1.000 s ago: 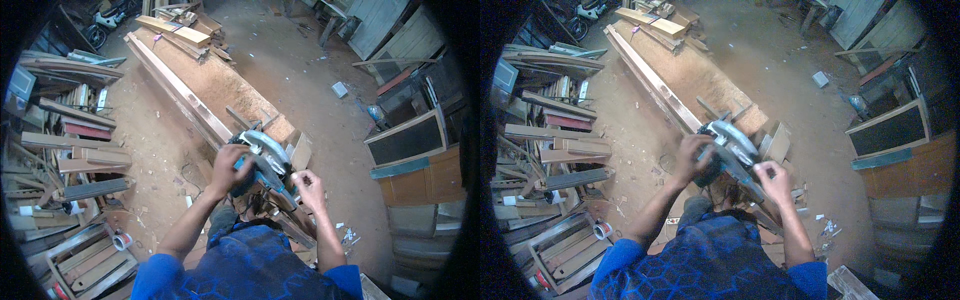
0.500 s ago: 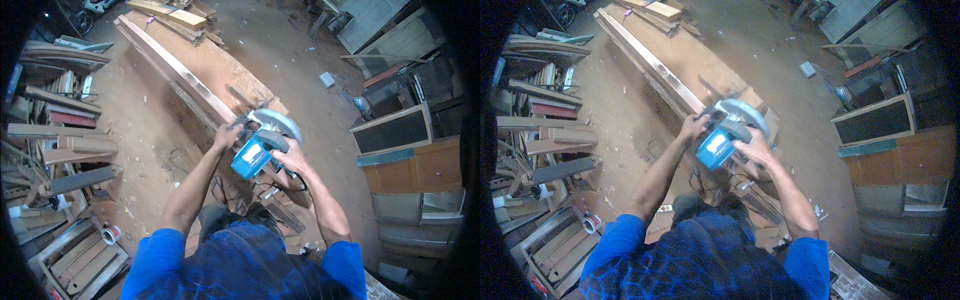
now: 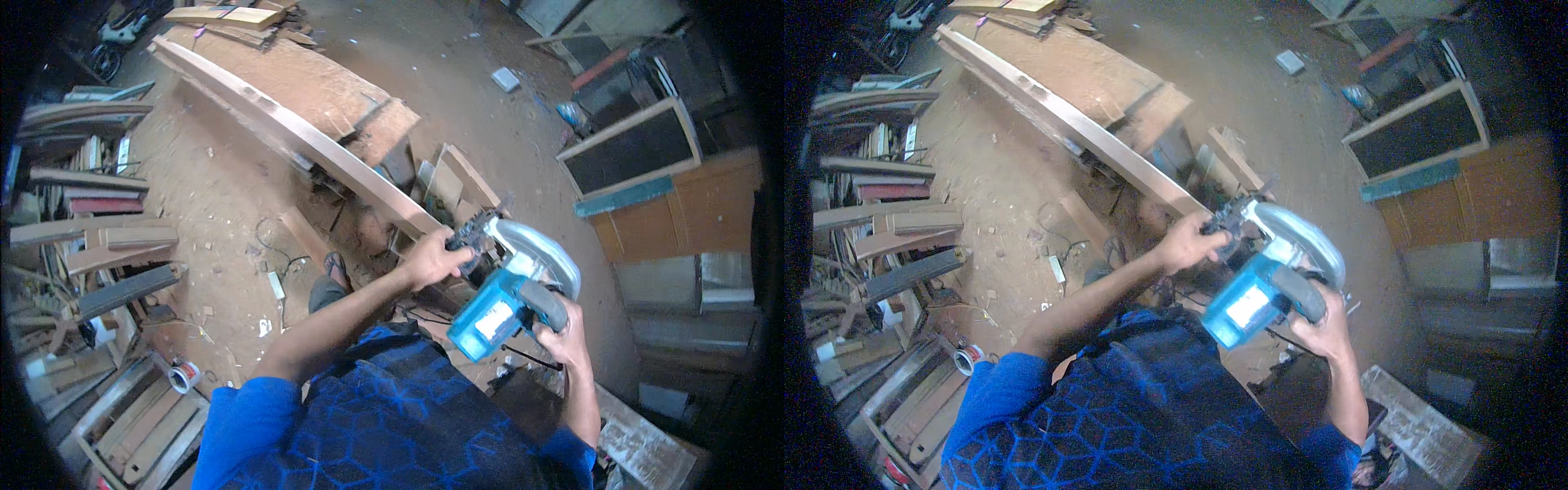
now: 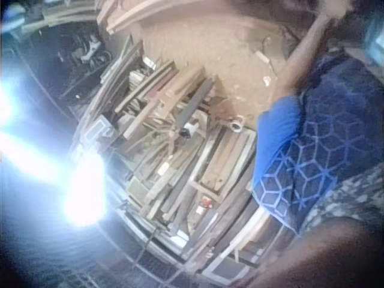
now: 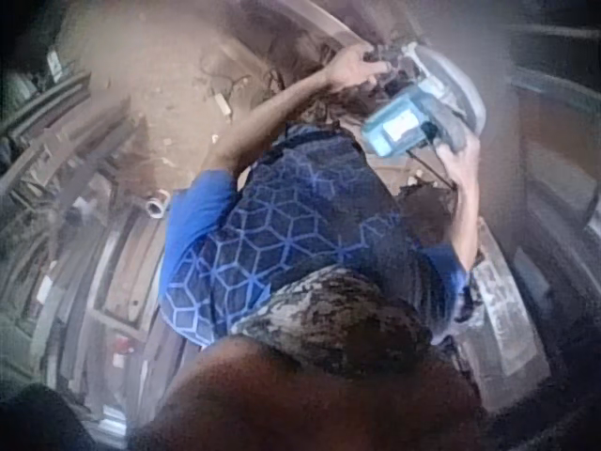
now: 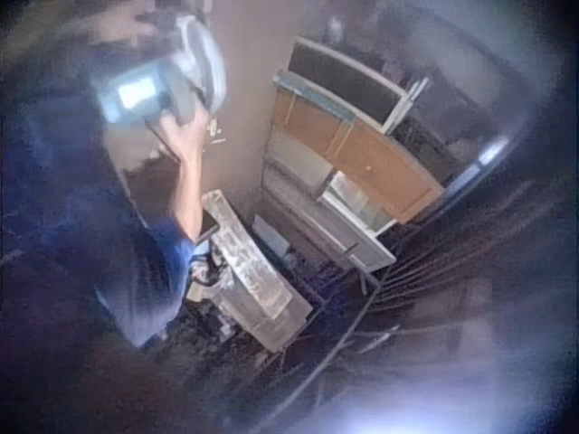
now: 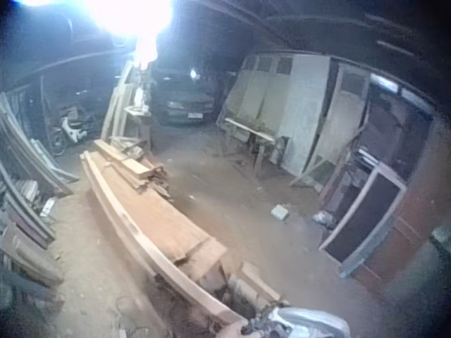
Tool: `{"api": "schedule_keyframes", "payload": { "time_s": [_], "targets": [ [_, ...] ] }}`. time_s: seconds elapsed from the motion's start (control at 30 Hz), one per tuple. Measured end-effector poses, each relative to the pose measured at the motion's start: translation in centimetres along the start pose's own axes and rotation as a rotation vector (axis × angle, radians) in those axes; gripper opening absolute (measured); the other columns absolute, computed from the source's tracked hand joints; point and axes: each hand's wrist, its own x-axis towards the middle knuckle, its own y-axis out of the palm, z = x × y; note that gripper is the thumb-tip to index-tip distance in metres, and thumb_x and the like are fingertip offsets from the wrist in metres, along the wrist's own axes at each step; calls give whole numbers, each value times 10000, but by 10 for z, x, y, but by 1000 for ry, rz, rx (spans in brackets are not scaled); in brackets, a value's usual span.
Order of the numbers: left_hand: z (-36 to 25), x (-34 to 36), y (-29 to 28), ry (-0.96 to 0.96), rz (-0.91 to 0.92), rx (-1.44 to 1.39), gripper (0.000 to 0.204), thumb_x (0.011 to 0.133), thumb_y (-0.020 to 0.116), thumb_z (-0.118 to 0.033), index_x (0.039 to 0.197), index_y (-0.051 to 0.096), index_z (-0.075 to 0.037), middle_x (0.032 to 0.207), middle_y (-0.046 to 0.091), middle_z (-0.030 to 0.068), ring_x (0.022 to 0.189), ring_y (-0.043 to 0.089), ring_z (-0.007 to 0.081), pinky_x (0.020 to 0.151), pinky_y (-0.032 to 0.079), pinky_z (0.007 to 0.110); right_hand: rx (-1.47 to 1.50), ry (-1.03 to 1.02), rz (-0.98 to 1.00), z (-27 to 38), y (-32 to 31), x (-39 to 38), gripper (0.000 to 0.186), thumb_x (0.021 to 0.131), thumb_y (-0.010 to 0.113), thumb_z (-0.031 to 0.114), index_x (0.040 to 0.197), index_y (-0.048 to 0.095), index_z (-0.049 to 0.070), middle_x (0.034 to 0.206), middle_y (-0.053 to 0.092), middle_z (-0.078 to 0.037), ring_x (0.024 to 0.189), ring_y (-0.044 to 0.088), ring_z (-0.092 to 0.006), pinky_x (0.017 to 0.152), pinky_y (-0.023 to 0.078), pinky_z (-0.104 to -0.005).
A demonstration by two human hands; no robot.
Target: The person positions a long wooden plank on a workbench and uses a handheld circular saw to cut it. They make several cuts along the length of the plank, adjusting the wood's position between cuts. The person handles the plank and the saw throughout the process in a cluttered workshop.
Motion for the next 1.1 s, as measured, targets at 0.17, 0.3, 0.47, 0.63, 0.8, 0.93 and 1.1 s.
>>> {"api": "schedule_keyframes", "payload": {
  "time_s": [0.17, 0.3, 0.47, 0.63, 0.8, 0.93, 1.1],
  "targets": [
    [25, -24, 93, -243, 163, 93, 415, 934, 732, -237, 1244, 631, 20, 977, 732, 99, 689, 689, 145, 661, 576, 313, -76, 33, -13, -42, -25, -84, 314, 684, 721, 145, 964, 704, 4, 777, 677, -69, 704, 640, -165, 702, 539, -356],
    [60, -34, 132, -235, 243, 27, 461, 918, 737, -256, 1269, 604, 13, 963, 729, 101, 689, 706, 163, 655, 582, 329, -24, 85, -3, -85, -33, -119, 309, 689, 728, 132, 970, 709, 4, 790, 690, -89, 720, 669, -181, 710, 545, -357],
    [92, -39, 141, -305, 226, 110, 529, 896, 743, -282, 1311, 583, 4, 1023, 758, 145, 658, 732, 199, 691, 602, 360, -41, 65, 57, -116, -25, -127, 373, 678, 739, 168, 1015, 693, 13, 842, 716, -150, 745, 707, -286, 748, 561, -385],
    [109, -36, 134, -308, 234, 60, 541, 940, 783, -352, 1258, 600, 46, 1099, 720, 155, 813, 719, 163, 724, 595, 357, -43, 26, 125, -136, -20, -115, 395, 658, 755, 194, 996, 683, 2, 855, 710, -184, 785, 724, -351, 750, 562, -420],
    [115, -35, 126, -292, 179, 221, 602, 938, 800, -399, 1318, 594, 21, 1131, 727, 140, 820, 717, 149, 785, 592, 356, -9, -15, 118, -141, -19, -101, 369, 666, 729, 169, 989, 675, -1, 786, 658, -118, 707, 648, -204, 704, 535, -363],
    [146, -32, 120, -249, 111, 280, 710, 905, 754, -505, 1315, 576, 47, 1145, 722, 284, 1091, 711, 398, 977, 527, 468, 13, 23, 178, -141, -18, -87, 357, 688, 725, 173, 1001, 667, 12, 811, 672, -137, 718, 646, -231, 708, 533, -372],
    [140, -34, 114, -311, 99, 270, 637, 918, 715, -462, 1295, 554, 26, 971, 764, 216, 970, 761, 332, 932, 545, 446, -14, 6, 209, -144, -12, -80, 324, 701, 724, 165, 979, 647, 17, 796, 658, -150, 708, 645, -235, 699, 528, -392]
  ]
}}
